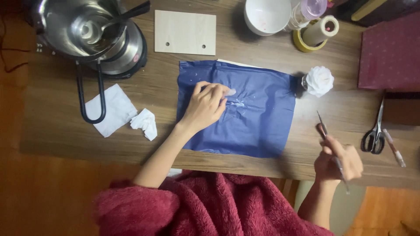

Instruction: Shaping and refining wax petals for a candle using fingers and small hand tools.

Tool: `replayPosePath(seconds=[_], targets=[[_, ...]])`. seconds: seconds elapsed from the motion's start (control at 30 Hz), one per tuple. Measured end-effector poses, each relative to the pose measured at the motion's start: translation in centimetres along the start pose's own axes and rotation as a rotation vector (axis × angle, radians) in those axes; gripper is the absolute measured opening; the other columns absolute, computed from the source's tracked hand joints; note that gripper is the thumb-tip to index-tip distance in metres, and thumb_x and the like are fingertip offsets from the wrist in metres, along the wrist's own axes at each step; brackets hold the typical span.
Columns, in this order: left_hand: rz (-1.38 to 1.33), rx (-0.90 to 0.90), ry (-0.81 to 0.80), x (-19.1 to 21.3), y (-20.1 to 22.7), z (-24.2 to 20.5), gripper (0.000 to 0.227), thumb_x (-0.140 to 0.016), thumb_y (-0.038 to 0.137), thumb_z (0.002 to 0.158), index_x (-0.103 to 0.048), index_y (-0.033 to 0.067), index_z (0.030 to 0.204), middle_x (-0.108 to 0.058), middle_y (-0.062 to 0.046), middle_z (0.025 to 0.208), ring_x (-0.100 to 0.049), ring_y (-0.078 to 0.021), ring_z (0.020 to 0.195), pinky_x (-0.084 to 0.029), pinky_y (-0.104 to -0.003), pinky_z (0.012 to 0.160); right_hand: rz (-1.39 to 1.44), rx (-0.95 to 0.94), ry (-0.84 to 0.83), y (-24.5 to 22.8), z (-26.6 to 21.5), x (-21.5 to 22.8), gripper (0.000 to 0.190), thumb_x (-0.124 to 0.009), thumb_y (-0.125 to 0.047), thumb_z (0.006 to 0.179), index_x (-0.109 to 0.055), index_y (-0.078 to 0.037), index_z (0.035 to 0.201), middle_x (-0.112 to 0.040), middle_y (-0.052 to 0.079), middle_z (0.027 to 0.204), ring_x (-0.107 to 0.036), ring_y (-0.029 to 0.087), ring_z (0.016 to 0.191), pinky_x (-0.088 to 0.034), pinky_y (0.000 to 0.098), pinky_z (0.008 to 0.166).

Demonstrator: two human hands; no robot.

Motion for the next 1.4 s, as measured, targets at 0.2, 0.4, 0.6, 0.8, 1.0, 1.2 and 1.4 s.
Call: replayPosePath(seconds=[0.2, 0.4, 0.6, 0.8, 1.0, 1.2, 1.4], targets=[[-0.08, 0.04, -0.082, 0.0, 0.2, 0.2, 0.016, -0.063, 0.005, 0.084, -0.05, 0.0058, 0.093, -0.065, 0.0, 0.094, -0.062, -0.0168, 0.085, -0.038, -0.037, 0.085, -0.141, 0.211, -0.061, -5.4, 5.2, 0.0, 0.023, -0.09, -0.004, 0.091, -0.076, -0.018, 0.079, -0.067, 0.004, 0.081, -0.053, 0.02, 0.063, -0.04, 0.0346, 0.059], [-0.036, 0.014, -0.063, -0.5, 0.2, 0.0, 0.021, -0.063, 0.013, 0.082, -0.052, 0.0099, 0.099, -0.06, -0.001, 0.067, -0.063, -0.0176, 0.088, -0.041, -0.038, 0.089, 0.178, 0.497, -0.493, -11.8, 6.1, -5.5, 0.01, -0.056, -0.005, 0.091, -0.065, -0.008, 0.095, -0.061, 0.013, 0.096, -0.06, 0.025, 0.083, -0.043, 0.0295, 0.067], [-0.026, 0.026, -0.071, -0.2, 0.1, 0.2, 0.019, -0.064, 0.013, 0.082, -0.053, 0.0093, 0.098, -0.06, -0.001, 0.066, -0.062, -0.0177, 0.085, -0.042, -0.037, 0.088, 0.08, 0.547, -0.476, -11.6, 3.5, -7.0, 0.02, -0.05, -0.007, 0.093, -0.063, -0.009, 0.109, -0.059, 0.01, 0.096, -0.059, 0.021, 0.088, -0.04, 0.0272, 0.066], [-0.032, 0.027, -0.113, 0.0, 0.7, 0.7, 0.014, -0.064, 0.013, 0.084, -0.052, 0.009, 0.09, -0.061, -0.003, 0.065, -0.064, -0.0175, 0.089, -0.041, -0.038, 0.091, 0.06, 0.454, -0.472, -9.3, 4.9, -6.7, 0.022, -0.053, -0.01, 0.091, -0.062, -0.012, 0.111, -0.062, 0.009, 0.09, -0.06, 0.022, 0.081, -0.041, 0.0325, 0.068], [-0.023, 0.019, -0.128, -0.3, 0.7, 0.6, 0.016, -0.065, 0.013, 0.083, -0.051, 0.0083, 0.086, -0.061, -0.004, 0.066, -0.064, -0.0191, 0.091, -0.04, -0.039, 0.091, -0.172, 0.237, -0.112, -3.2, 10.6, -7.5, 0.049, -0.082, -0.03, 0.075, -0.064, -0.011, 0.117, -0.061, 0.012, 0.123, -0.058, 0.03, 0.111, -0.039, 0.0338, 0.072], [-0.028, 0.043, -0.106, 0.4, 0.3, 0.7, 0.017, -0.065, 0.012, 0.083, -0.048, 0.0088, 0.082, -0.062, -0.004, 0.068, -0.065, -0.0203, 0.091, -0.041, -0.04, 0.091, -0.224, 0.223, -0.229, -2.4, 10.7, -11.8, 0.076, -0.089, -0.027, 0.057, -0.059, -0.014, 0.126, -0.057, 0.007, 0.129, -0.053, 0.025, 0.119, -0.036, 0.035, 0.082], [-0.04, 0.054, -0.119, 0.2, 0.3, 0.8, 0.018, -0.064, 0.011, 0.083, -0.047, 0.0102, 0.08, -0.062, -0.004, 0.067, -0.065, -0.0192, 0.091, -0.041, -0.04, 0.091, -0.28, 0.223, -0.215, 1.4, 11.0, -14.1, 0.075, -0.091, -0.023, 0.061, -0.059, -0.013, 0.128, -0.06, 0.006, 0.126, -0.055, 0.023, 0.116, -0.036, 0.0361, 0.079]])
Point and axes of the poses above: each hand's wrist, its own z-axis towards the middle knuckle, its own x-axis out of the back of the hand, y = z × x, the point moved 9 cm from there along z, towards the middle knuckle
